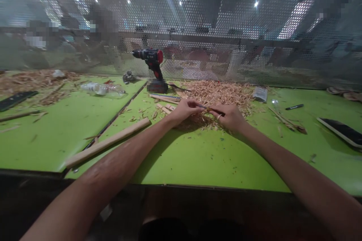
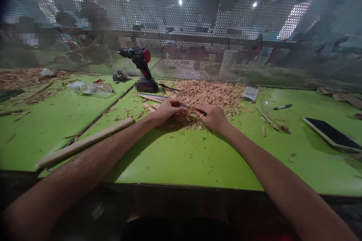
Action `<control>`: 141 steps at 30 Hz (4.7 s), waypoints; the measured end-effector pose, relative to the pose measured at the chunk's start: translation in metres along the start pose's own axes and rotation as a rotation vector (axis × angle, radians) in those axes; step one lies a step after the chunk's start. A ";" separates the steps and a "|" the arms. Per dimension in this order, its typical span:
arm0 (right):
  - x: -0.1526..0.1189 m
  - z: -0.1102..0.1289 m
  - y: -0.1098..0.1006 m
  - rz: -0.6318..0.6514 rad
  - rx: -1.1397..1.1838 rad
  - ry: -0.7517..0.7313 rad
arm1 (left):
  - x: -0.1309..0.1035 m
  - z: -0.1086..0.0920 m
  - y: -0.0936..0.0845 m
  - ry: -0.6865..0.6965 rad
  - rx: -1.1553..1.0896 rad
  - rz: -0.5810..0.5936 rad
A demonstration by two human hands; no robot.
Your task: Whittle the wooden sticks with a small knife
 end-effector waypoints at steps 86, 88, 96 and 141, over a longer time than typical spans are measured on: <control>0.002 -0.008 -0.023 -0.074 -0.032 -0.002 | 0.000 0.003 0.000 -0.026 0.033 0.003; 0.001 -0.008 -0.022 -0.072 -0.016 0.003 | 0.001 0.005 -0.001 -0.034 0.032 0.007; 0.001 -0.011 -0.018 -0.043 -0.003 0.018 | -0.002 0.001 0.000 -0.032 0.021 -0.002; -0.001 -0.009 -0.007 -0.046 0.041 -0.005 | -0.004 -0.011 0.006 -0.003 0.040 0.074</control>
Point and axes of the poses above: each hand's wrist, its own x-axis towards the middle knuckle, its own y-axis out of the palm, z = x × y, the point moved 6 cm from there along x, towards the middle knuckle, and after that the axes turned 9 degrees about -y, right-handed, at the moved point
